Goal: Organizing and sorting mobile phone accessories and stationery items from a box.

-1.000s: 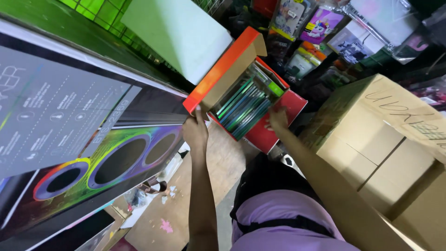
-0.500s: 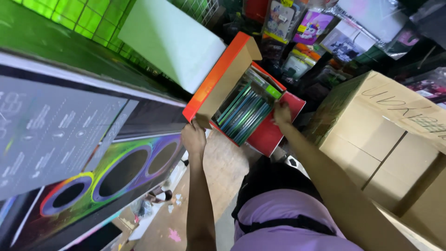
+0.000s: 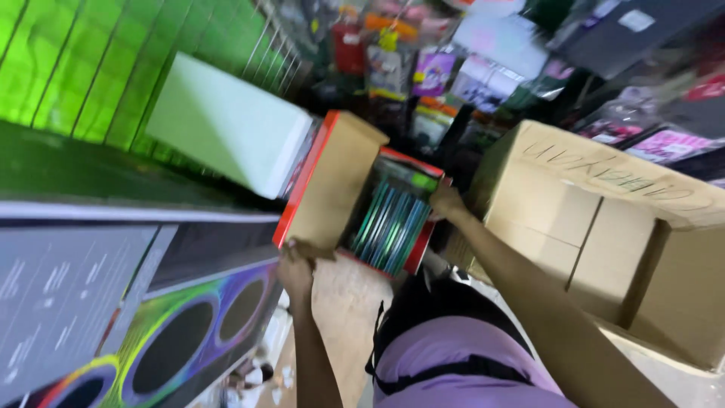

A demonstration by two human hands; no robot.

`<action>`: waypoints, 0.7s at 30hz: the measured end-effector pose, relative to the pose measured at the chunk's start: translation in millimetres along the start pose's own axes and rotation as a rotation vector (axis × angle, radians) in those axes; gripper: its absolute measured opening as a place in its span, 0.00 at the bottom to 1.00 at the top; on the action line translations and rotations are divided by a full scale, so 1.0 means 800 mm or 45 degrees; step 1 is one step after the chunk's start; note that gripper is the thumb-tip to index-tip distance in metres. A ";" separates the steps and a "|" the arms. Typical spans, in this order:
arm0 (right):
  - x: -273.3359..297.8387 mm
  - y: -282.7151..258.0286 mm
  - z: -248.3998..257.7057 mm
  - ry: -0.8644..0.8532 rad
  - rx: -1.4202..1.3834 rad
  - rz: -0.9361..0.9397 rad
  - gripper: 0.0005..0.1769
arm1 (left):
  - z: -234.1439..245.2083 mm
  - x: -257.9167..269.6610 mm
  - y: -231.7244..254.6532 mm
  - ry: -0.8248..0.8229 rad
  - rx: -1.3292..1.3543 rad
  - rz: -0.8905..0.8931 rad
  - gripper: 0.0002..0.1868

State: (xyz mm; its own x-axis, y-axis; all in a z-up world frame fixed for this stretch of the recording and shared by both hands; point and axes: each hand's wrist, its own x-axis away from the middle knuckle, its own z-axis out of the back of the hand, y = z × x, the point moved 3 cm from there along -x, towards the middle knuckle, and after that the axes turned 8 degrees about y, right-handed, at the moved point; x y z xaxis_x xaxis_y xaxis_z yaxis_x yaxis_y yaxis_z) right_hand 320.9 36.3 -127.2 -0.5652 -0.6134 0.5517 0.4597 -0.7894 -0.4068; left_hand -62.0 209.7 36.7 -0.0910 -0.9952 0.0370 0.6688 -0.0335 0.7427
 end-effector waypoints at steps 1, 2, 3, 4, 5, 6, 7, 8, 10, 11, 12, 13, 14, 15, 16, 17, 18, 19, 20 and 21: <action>0.001 -0.002 0.006 0.025 -0.008 -0.010 0.20 | -0.003 -0.004 0.006 -0.010 0.013 -0.023 0.29; 0.009 0.005 0.006 0.093 -0.271 -0.244 0.25 | -0.003 -0.001 0.003 -0.044 0.018 0.115 0.34; 0.018 0.012 0.005 0.163 -0.536 -0.476 0.30 | -0.002 0.003 -0.001 -0.081 0.020 0.252 0.38; 0.012 0.025 -0.023 0.163 -0.547 -0.490 0.30 | 0.004 0.005 0.008 -0.094 0.011 0.244 0.38; 0.005 0.032 -0.044 0.322 -0.295 -0.282 0.18 | 0.012 0.008 0.014 0.005 0.082 0.320 0.29; -0.012 0.037 -0.054 0.497 -0.041 -0.074 0.10 | 0.011 0.000 0.028 0.101 0.168 0.379 0.24; 0.006 0.020 -0.030 0.519 -0.052 -0.090 0.10 | 0.014 0.006 0.041 0.084 0.175 0.356 0.24; 0.023 0.002 -0.004 0.542 0.017 -0.058 0.11 | 0.021 0.014 0.053 0.263 0.290 0.296 0.21; 0.061 -0.036 0.039 0.578 0.080 -0.034 0.14 | 0.020 0.031 0.048 0.431 0.415 0.223 0.21; 0.081 -0.056 0.055 0.566 0.040 -0.039 0.14 | 0.014 0.040 0.035 0.477 0.379 0.011 0.18; 0.099 -0.072 0.077 0.565 0.001 -0.050 0.15 | 0.001 0.046 0.026 0.514 0.354 -0.207 0.17; 0.119 -0.082 0.098 0.590 -0.005 -0.064 0.15 | -0.022 0.049 0.023 0.500 0.372 -0.226 0.17; 0.140 -0.094 0.118 0.622 -0.103 0.022 0.14 | -0.049 0.052 0.022 0.285 0.501 -0.293 0.12; 0.161 -0.106 0.137 0.656 -0.199 0.110 0.14 | -0.077 0.056 0.021 0.067 0.625 -0.360 0.09; 0.181 -0.109 0.149 0.671 -0.209 0.096 0.14 | -0.089 0.057 0.041 0.051 0.630 -0.376 0.09; 0.201 -0.116 0.161 0.685 -0.338 0.198 0.12 | -0.105 0.059 0.061 -0.041 0.468 -0.394 0.12; 0.220 -0.120 0.174 0.701 -0.463 0.300 0.11 | -0.124 0.062 0.081 -0.133 0.308 -0.412 0.15; 0.226 -0.113 0.176 0.721 -0.467 0.285 0.11 | -0.128 0.062 0.101 -0.150 0.315 -0.429 0.15; 0.233 -0.108 0.179 0.734 -0.560 0.342 0.10 | -0.130 0.065 0.125 -0.131 0.186 -0.624 0.20; 0.241 -0.103 0.182 0.746 -0.652 0.401 0.09 | -0.133 0.068 0.148 -0.110 0.056 -0.819 0.26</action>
State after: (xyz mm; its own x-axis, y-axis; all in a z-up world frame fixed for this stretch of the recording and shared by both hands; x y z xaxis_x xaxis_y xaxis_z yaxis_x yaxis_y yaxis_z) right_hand 273.9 -13.3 118.3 -0.7920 -0.6082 -0.0532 0.3679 -0.4059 -0.8366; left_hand 90.5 141.4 55.7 -0.5231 -0.7668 -0.3720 0.4304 -0.6144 0.6613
